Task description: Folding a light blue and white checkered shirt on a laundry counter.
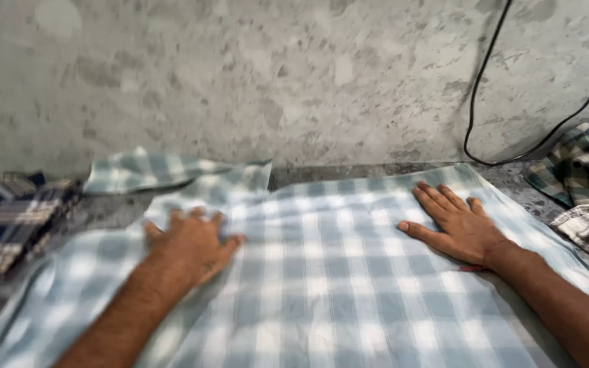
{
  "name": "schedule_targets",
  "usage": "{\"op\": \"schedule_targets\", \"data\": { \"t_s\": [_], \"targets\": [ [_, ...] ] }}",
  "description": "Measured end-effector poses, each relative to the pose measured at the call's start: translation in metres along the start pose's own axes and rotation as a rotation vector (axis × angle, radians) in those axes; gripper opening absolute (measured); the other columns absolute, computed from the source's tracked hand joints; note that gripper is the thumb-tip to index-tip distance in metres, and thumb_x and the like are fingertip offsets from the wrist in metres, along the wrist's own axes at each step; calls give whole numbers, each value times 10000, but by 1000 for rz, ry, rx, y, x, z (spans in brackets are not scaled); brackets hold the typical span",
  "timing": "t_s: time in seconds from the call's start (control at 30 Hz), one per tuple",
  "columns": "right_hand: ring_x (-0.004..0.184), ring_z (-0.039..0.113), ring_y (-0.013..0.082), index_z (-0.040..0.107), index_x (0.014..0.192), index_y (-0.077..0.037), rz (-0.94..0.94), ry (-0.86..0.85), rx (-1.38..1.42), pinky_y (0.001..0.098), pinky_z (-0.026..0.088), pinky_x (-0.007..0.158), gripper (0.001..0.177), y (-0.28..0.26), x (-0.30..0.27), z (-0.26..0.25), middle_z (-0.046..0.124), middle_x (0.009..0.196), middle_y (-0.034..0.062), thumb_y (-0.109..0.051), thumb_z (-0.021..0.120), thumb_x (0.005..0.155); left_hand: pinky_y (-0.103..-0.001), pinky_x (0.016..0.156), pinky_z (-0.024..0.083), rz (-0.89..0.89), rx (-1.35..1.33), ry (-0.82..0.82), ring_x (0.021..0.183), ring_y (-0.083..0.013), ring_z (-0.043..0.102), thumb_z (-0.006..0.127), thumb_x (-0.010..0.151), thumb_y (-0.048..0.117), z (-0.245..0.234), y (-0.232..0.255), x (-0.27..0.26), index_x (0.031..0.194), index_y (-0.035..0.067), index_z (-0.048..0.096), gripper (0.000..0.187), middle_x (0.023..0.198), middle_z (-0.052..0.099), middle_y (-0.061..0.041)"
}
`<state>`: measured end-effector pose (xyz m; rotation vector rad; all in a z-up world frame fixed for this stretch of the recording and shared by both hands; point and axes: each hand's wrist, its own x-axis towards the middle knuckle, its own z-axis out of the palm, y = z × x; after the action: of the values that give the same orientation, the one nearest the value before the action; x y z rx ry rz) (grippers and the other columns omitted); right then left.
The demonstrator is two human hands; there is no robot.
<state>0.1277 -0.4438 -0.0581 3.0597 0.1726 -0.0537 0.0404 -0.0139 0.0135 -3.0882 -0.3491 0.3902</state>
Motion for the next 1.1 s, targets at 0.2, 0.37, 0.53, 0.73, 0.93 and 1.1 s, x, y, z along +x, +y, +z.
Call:
{"op": "schedule_targets", "data": {
  "t_s": [0.2, 0.37, 0.53, 0.73, 0.93, 1.1],
  "targets": [
    [1603, 11, 229, 81, 1648, -311, 29, -28, 31, 607, 93, 1254, 1041, -12, -12, -17, 46, 1740, -42, -908, 226, 808, -646, 1262, 218, 155, -128, -69, 1601, -320, 118, 236, 884, 866, 4, -1, 86, 1650, 235, 208, 993, 1736, 102, -111],
    [1587, -20, 231, 45, 1646, -316, 29, -44, 5, 608, 23, 1255, 1029, -11, -3, -16, 14, 1727, -42, -899, 211, 815, -603, 1311, 109, 103, -132, -115, 1629, -249, -42, 191, 785, 935, -2, -5, 133, 1661, 280, 91, 1098, 1763, -74, 12],
    [1593, -8, 234, 83, 1643, -308, 52, -53, 31, 626, 26, 1253, 1016, -13, 16, -18, 22, 1733, -37, -891, 204, 821, -590, 1278, 57, 183, -61, -1, 1593, -257, -96, 235, 778, 927, 17, -14, 169, 1653, 283, 37, 1105, 1730, -128, -41],
    [1594, 49, 230, 128, 1642, -299, 37, 47, 63, 637, 62, 1250, 989, -3, 48, -14, 78, 1736, -49, -868, 191, 836, -436, 1318, 178, 265, -191, 248, 1599, -249, 155, 291, 875, 808, 24, -38, 171, 1653, 221, 234, 977, 1749, 145, -26],
    [1575, 52, 201, 120, 1636, -312, 73, 16, 58, 605, 44, 1254, 995, -10, 59, -15, 84, 1720, -64, -873, 204, 818, -428, 1256, 56, 413, -32, 183, 1561, -201, 16, 212, 935, 710, 14, -61, 190, 1665, 280, 99, 855, 1755, 14, 18],
    [1579, 64, 210, 159, 1633, -280, 63, 58, 91, 590, 41, 1259, 973, -11, 66, -13, 114, 1718, -30, -860, 211, 853, -438, 1234, 186, 375, 168, 295, 1535, -269, 204, 272, 996, 644, 6, -45, 170, 1612, 257, 236, 729, 1694, 197, -35]
  ]
}}
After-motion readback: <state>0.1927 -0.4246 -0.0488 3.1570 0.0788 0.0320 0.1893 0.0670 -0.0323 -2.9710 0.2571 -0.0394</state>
